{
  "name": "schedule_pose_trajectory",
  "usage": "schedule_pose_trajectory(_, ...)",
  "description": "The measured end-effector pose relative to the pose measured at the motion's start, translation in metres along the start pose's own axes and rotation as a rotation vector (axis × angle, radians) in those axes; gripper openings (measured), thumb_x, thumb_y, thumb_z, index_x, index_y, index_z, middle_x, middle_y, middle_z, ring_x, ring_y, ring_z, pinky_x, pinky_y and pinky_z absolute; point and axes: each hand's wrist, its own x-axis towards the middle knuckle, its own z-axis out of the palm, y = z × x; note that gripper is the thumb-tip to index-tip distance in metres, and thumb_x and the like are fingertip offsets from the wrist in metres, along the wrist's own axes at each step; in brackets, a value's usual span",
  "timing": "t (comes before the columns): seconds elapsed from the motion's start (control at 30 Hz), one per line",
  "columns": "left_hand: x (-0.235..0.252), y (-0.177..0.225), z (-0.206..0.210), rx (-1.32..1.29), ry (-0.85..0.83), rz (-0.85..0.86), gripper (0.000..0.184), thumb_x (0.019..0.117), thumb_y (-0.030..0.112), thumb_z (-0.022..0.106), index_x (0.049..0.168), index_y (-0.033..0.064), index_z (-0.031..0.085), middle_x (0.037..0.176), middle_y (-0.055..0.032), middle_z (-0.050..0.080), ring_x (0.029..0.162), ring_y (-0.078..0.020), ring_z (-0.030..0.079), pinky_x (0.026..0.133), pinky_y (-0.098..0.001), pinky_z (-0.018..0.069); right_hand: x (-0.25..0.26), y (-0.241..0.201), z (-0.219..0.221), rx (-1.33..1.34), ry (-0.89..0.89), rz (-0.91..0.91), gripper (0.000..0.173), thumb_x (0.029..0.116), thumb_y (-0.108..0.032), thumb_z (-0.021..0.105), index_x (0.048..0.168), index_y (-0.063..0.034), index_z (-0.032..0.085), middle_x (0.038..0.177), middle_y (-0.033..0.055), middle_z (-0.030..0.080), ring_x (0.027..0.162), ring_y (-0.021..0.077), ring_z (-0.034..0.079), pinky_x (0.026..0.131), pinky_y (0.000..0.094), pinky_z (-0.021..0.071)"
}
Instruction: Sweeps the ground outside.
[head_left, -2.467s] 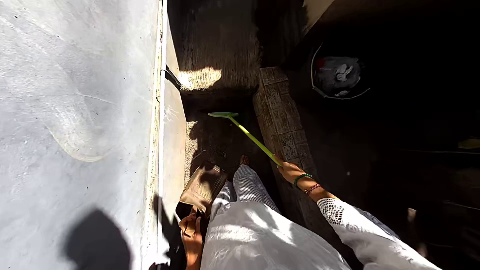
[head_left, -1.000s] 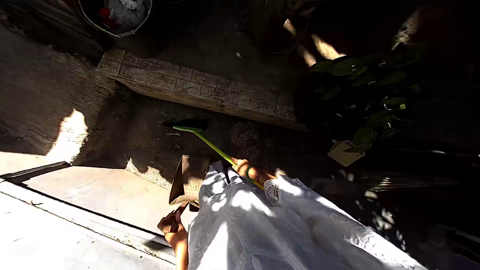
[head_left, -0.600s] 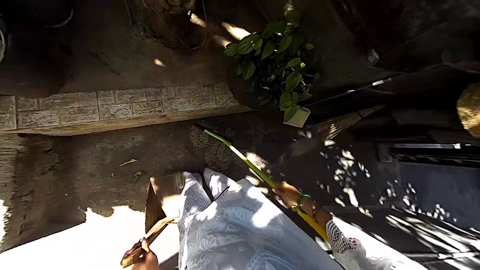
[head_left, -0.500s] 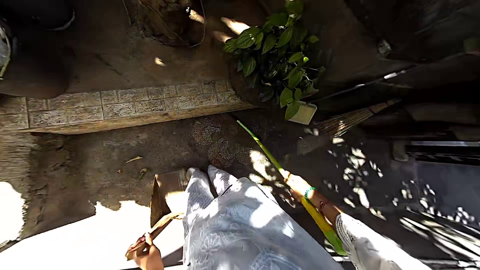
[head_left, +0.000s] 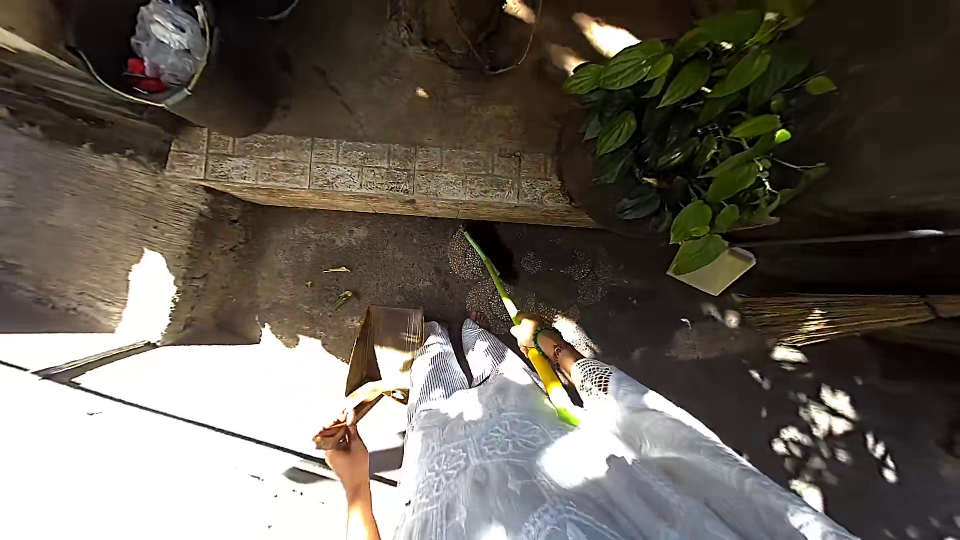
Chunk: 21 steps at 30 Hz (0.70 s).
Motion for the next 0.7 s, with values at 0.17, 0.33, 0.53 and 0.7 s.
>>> schedule_pose_trajectory(0.17,0.005,-0.008,0.005,0.049,0.035,-0.079,0.036,0.0964,0.01,0.069,0.118,-0.0156,0.056,0.106,-0.0201,0.067,0.098,-0.0158,0.067,0.09,-0.0331,0.0564,-0.044,-0.005,-0.007,-0.034,-0.159,-0.187,0.056,0.1066,-0.02,0.054,0.159,-0.0164,0.037,0.089,0.0159,0.062,0.06,0.0202,0.056,0.059,0.0373,0.052)
schedule_pose_trajectory(0.33,0.012,-0.011,0.002,0.011,0.056,-0.172,0.034,0.0943,0.008,0.07,0.118,-0.0127,0.057,0.108,-0.0186,0.067,0.101,-0.0177,0.066,0.093,-0.0348,0.0557,-0.102,-0.015,-0.022,-0.02,-0.101,-0.076,0.064,0.1091,-0.026,0.051,0.165,-0.0229,0.02,0.081,0.0122,0.058,0.052,0.0179,0.053,0.05,0.0343,0.0499)
schedule_pose_trajectory(0.53,0.024,-0.017,0.009,-0.225,0.146,-0.276,0.043,0.0918,0.004,0.069,0.127,-0.0104,0.047,0.102,-0.0092,0.066,0.093,-0.0071,0.066,0.086,-0.0272,0.0578,-0.013,-0.127,0.036,-0.087,-0.135,-0.098,0.063,0.1087,-0.021,0.05,0.164,-0.0182,0.02,0.088,0.0114,0.056,0.06,0.0155,0.052,0.057,0.0312,0.0484)
schedule_pose_trajectory(0.7,0.03,-0.018,0.006,-0.207,0.173,-0.297,0.038,0.0908,0.005,0.069,0.119,-0.0114,0.052,0.102,-0.0117,0.066,0.095,-0.0108,0.066,0.089,-0.0294,0.0571,-0.041,-0.163,0.064,-0.234,-0.285,-0.191,0.061,0.1085,-0.02,0.051,0.164,-0.0241,0.025,0.088,0.0103,0.059,0.054,0.0144,0.05,0.05,0.0309,0.0468)
